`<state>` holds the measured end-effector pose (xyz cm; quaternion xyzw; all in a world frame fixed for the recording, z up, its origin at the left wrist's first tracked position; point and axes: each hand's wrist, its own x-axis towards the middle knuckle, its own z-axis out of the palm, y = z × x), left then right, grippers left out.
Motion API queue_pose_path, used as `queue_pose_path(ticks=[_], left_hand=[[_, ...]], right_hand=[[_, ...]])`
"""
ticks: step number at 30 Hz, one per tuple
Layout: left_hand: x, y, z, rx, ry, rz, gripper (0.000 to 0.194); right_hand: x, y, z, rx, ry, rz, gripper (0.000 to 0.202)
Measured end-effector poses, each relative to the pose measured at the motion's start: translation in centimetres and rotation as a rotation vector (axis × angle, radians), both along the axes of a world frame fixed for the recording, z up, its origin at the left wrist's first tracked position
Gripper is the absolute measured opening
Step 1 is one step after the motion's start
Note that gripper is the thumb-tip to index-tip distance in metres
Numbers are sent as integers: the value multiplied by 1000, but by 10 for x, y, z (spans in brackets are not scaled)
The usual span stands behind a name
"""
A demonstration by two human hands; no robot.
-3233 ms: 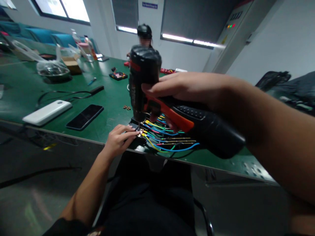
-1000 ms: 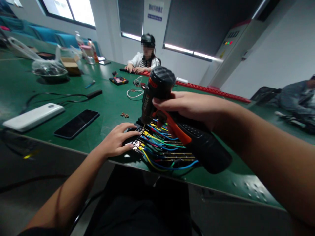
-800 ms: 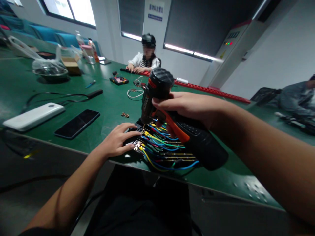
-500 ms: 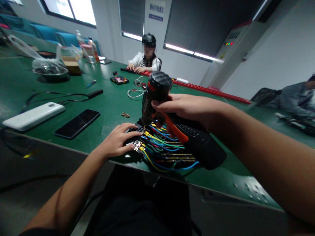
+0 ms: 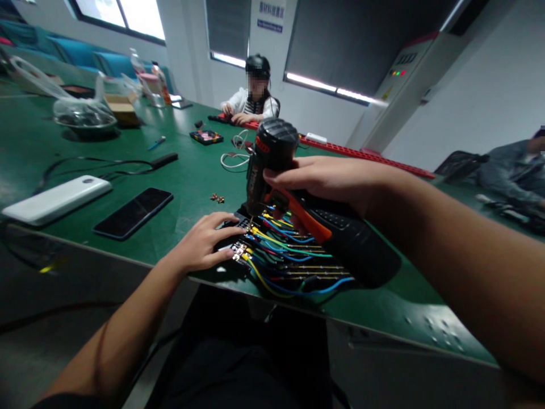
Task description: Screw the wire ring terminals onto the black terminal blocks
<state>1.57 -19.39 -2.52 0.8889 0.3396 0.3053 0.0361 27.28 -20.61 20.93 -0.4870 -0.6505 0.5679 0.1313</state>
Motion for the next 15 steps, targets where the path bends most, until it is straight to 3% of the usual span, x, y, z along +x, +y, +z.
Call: queue_pose_path(ticks=[11,15], left_hand=[[-1,1,-2,-8,2,4,50],[-2,2,-3,-29,-7,-4,51]], right_hand=[[-8,-2,6,24,-41,-12,34],[-7,1,9,120,-160,44,33]])
